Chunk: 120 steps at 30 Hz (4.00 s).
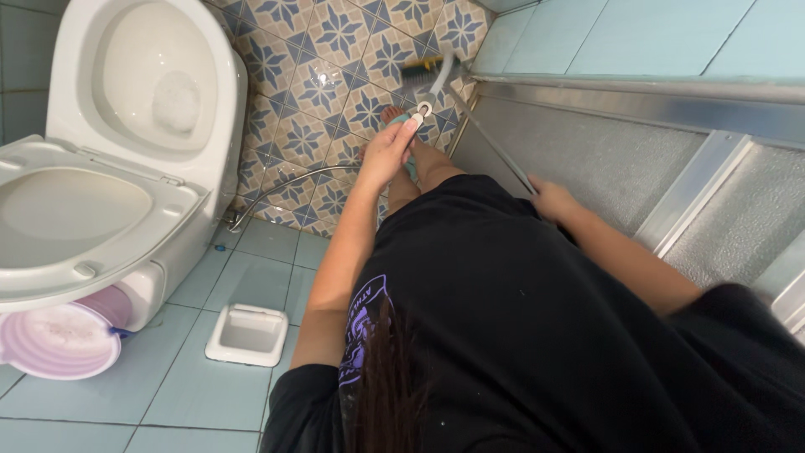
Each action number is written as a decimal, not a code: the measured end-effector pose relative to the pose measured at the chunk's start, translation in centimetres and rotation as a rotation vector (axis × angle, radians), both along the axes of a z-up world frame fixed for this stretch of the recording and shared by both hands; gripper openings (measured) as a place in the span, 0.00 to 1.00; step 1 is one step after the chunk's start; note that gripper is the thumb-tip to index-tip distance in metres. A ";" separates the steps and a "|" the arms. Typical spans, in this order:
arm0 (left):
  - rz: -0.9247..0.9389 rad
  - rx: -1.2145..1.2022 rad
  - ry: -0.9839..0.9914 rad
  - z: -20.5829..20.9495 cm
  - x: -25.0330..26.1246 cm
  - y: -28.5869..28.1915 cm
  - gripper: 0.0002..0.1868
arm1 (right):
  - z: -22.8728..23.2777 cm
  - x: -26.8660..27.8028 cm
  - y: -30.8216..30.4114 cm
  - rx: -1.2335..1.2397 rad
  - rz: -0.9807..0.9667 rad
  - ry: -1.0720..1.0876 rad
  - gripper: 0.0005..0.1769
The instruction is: The person scrubs a blue bucket with a yellow sponge, rinses it under a tap, and then uses a handheld shower head to spray water into the toilet bowl and onto the floor. The person then uses a long-handled brush to scrub the floor.
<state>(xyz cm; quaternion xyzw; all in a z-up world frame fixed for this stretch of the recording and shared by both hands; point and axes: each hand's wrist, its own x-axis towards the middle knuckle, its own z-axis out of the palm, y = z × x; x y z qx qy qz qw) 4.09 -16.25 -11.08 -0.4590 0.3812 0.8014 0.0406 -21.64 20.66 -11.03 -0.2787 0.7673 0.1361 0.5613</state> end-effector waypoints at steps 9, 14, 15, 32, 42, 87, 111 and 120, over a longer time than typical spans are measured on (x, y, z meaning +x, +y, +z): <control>0.100 -0.115 -0.083 0.1 0.5 -0.1 0.26 | -8.3 -5.0 -13.3 -0.095 0.322 -0.012 0.37; 0.191 -0.175 -0.173 1.0 2.1 -1.1 0.25 | -15.5 -3.6 -25.6 -0.160 0.485 -0.050 0.41; 0.221 -0.189 -0.170 1.1 2.6 -1.3 0.25 | -17.5 -2.5 -28.5 -0.203 0.508 -0.040 0.40; 0.682 -0.297 -0.460 0.8 4.4 -3.6 0.25 | -14.1 -6.7 -28.6 -0.167 0.666 -0.354 0.31; 0.762 -0.341 -0.567 0.5 1.9 -2.7 0.27 | -20.4 -2.9 -42.7 -0.423 0.859 -0.416 0.35; 1.013 -0.422 -0.847 5.1 11.3 15.4 0.31 | -12.8 13.4 -50.9 -0.539 1.568 -0.418 0.27; 0.639 -0.368 -0.467 2.6 12.2 2.3 0.26 | -7.6 -13.3 -32.2 -0.044 0.722 0.156 0.29; 0.581 -0.313 -0.406 1.1 7.8 -2.8 0.24 | -18.9 -7.5 -42.5 -0.341 0.575 -0.003 0.26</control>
